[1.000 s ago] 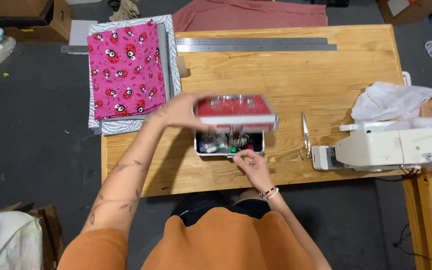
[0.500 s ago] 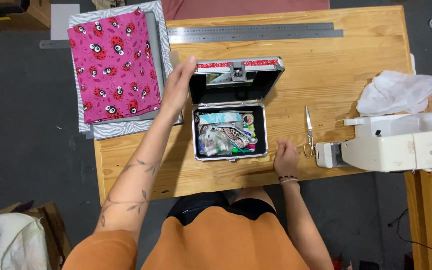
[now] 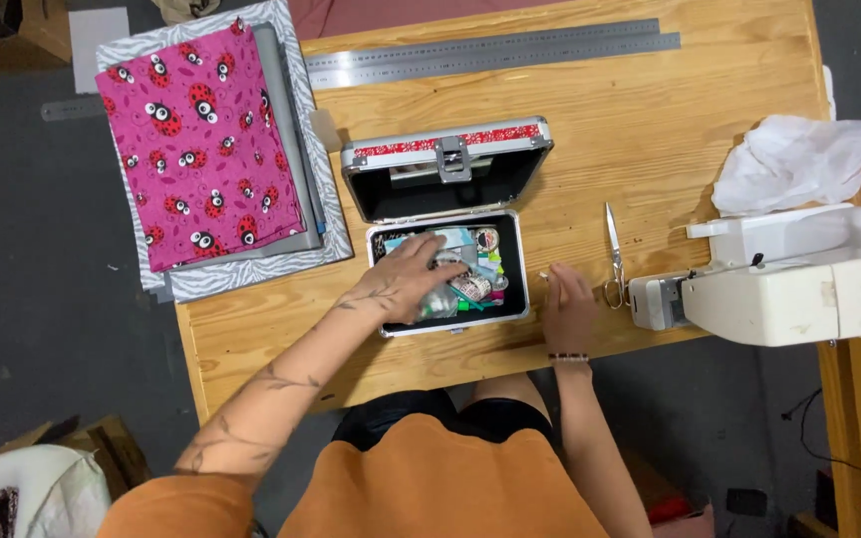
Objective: Organizing small sewing notions and accessories into a decorative metal storage box on a wooden workbench.
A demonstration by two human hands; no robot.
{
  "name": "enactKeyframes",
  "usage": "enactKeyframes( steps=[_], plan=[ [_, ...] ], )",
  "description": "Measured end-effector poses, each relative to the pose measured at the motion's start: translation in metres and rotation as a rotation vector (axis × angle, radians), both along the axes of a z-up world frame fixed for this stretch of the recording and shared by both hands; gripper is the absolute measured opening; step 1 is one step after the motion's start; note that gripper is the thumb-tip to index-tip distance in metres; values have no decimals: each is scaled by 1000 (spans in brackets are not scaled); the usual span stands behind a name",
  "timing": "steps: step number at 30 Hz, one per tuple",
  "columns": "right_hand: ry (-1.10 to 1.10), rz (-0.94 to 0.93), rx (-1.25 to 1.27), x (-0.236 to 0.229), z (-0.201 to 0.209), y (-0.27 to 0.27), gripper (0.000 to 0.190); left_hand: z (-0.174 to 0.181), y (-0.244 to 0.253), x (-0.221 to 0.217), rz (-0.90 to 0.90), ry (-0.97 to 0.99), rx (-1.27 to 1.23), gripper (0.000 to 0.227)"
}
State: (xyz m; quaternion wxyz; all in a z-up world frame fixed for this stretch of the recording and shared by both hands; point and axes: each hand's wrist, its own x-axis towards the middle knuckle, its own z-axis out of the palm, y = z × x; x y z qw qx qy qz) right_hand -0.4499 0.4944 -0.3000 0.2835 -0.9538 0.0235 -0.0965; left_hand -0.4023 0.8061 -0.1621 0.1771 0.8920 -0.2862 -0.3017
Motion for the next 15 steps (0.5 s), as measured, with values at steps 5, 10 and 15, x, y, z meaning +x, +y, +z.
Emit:
enactKeyframes(
  steps=[5, 10, 15],
  plan=[
    [61, -57, 58, -14, 34, 10, 15, -19, -24, 13, -245, 33, 239, 140],
    [48, -49, 87, -21, 44, 15, 14, -67, -28, 22, -278, -13, 173, 125],
    [14, -53, 183, -19, 64, 22, 13, -41, -17, 23, -105, 119, 92, 110]
  ],
)
